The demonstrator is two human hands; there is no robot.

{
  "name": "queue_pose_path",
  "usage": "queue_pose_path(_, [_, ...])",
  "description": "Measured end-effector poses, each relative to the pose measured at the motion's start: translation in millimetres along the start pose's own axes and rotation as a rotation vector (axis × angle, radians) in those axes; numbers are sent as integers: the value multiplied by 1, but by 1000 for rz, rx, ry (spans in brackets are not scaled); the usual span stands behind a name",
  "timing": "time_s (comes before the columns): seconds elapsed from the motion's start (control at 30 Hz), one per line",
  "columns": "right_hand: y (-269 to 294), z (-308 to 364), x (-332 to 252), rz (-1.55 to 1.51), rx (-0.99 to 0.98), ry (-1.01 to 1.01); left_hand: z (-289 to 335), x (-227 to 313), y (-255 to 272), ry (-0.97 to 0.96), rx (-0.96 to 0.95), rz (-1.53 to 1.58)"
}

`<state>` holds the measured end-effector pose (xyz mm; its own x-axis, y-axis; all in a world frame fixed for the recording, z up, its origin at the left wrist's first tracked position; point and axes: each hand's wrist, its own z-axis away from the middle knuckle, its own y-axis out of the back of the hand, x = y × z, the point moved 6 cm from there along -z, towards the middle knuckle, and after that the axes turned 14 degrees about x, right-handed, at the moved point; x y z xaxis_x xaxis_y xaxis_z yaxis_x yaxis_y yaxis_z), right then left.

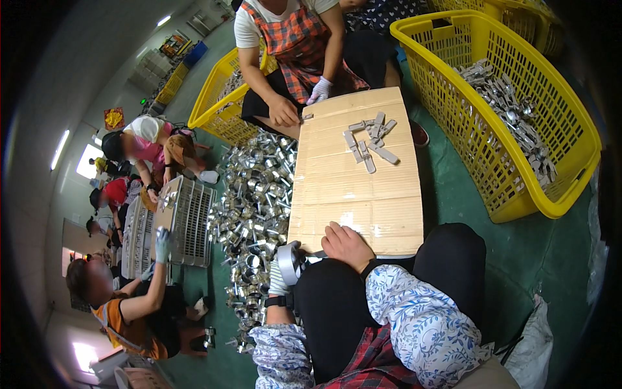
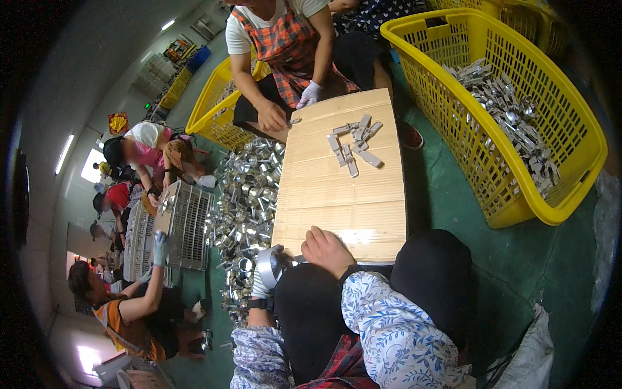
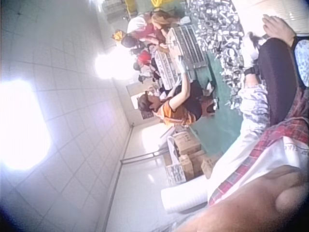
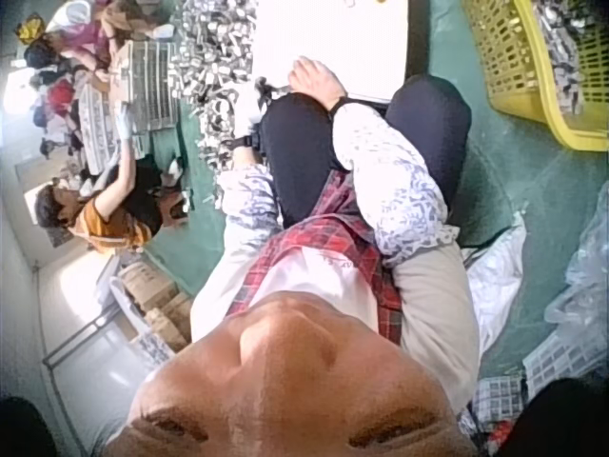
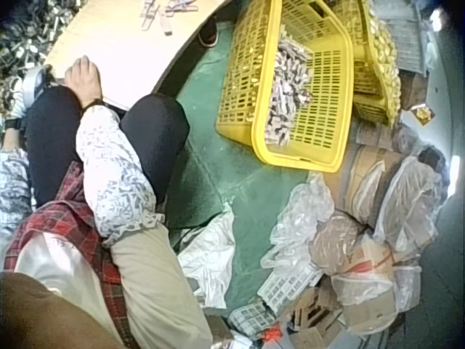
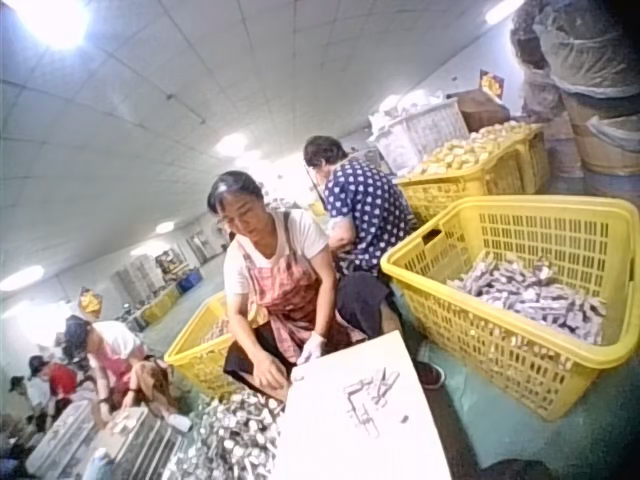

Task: Taping small metal parts onto a wooden board for organization or assembly.

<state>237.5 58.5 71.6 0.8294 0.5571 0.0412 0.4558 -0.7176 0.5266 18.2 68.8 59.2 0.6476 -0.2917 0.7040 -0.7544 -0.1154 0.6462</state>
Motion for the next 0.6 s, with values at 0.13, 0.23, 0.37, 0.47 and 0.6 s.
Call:
queue_pose_path(0.13, [0, -1, 0, 6, 3, 3, 5, -19, -4, 161, -7, 85])
queue_pose_path(0.23, [0, 2, 1, 3, 4, 6, 4, -19, -7, 88, -2, 18])
queue_pose_path(0.37, [-4, 6, 2, 12, -34, 5, 3, -28, -11, 55, -9, -35])
queue_pose_path(0.47, [1, -5, -4, -12, -8, 6, 10, -55, -2, 195, 32, 114])
queue_pose_path(0.6, [-2, -1, -4, -8, -19, 6, 8, -45, -3, 174, -14, 53])
